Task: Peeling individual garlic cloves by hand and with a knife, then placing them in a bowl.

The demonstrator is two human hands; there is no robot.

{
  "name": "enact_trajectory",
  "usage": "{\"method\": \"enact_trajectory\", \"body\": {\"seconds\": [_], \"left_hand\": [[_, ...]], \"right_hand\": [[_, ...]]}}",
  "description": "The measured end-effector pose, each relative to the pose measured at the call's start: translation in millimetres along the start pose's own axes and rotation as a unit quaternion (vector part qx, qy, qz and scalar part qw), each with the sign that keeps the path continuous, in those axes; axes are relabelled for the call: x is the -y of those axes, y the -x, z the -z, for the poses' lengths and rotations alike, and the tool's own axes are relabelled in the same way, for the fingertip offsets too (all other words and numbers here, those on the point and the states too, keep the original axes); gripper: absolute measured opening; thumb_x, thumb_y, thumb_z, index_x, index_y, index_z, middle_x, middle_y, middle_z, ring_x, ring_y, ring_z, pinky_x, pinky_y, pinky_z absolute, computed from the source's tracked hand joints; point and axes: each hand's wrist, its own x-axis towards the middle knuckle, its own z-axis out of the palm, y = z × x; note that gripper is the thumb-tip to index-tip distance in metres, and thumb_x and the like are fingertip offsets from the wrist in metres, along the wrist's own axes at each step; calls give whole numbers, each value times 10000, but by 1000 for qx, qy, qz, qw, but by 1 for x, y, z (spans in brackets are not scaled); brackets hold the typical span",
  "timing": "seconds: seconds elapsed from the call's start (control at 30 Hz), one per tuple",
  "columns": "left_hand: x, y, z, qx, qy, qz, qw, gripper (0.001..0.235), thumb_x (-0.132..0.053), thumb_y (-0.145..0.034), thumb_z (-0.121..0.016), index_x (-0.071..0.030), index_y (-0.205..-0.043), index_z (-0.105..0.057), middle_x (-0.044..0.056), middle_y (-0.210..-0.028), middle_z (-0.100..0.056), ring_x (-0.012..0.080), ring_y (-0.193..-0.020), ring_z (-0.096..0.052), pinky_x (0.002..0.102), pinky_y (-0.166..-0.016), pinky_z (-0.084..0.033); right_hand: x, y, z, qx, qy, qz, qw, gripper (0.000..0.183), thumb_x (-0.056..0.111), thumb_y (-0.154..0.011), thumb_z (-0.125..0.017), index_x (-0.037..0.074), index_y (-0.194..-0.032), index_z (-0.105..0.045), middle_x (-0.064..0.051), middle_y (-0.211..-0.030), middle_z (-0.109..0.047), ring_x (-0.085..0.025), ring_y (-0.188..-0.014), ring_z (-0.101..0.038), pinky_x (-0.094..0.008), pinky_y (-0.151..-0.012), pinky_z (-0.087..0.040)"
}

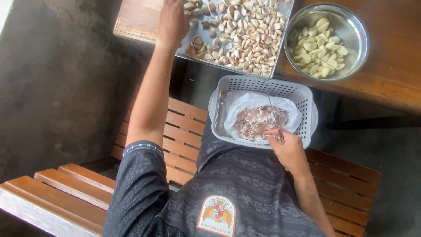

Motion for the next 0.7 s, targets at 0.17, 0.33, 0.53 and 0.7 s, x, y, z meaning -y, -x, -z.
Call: {"method": "enact_trajectory", "body": {"seconds": [0.17,0.33,0.53,0.7], "left_hand": [[7,-13,-33,18,-67,-19,997,409,127,-797,-480,-53,-1148,-588,130,-1121,-639,278,-708,-465,416,-570,-369],[-4,-9,-58,31,33,34,998,322,1,-829,-549,-63,-1141,-592,183,-1081,-656,374,-817,-543,515,-686,-433],[-29,-12,-71,61,180,90,978,282,-187,-876,-654,-79,-1131,-599,263,-1022,-680,520,-981,-660,664,-859,-527],[-53,-16,-50,35,340,52,938,282,-170,-966,-595,-133,-1240,-651,177,-1126,-708,438,-1016,-690,516,-785,-675]], "right_hand": [[-17,-8,-8,-28,-15,23,999,173,167,-921,-696,79,-1027,-802,-25,-483,-477,-112,-431,-400,-285,-447,-332],[-18,-8,-10,-46,-64,29,996,138,104,-897,-722,53,-1003,-794,-39,-450,-479,-125,-406,-465,-268,-420,-399],[-15,-7,-12,-40,-61,40,997,137,105,-898,-721,31,-992,-786,-32,-434,-480,-121,-393,-477,-250,-415,-400],[-13,-2,-9,-27,-64,20,997,180,67,-913,-669,24,-1035,-795,-47,-426,-503,-109,-393,-463,-243,-410,-380]]}}
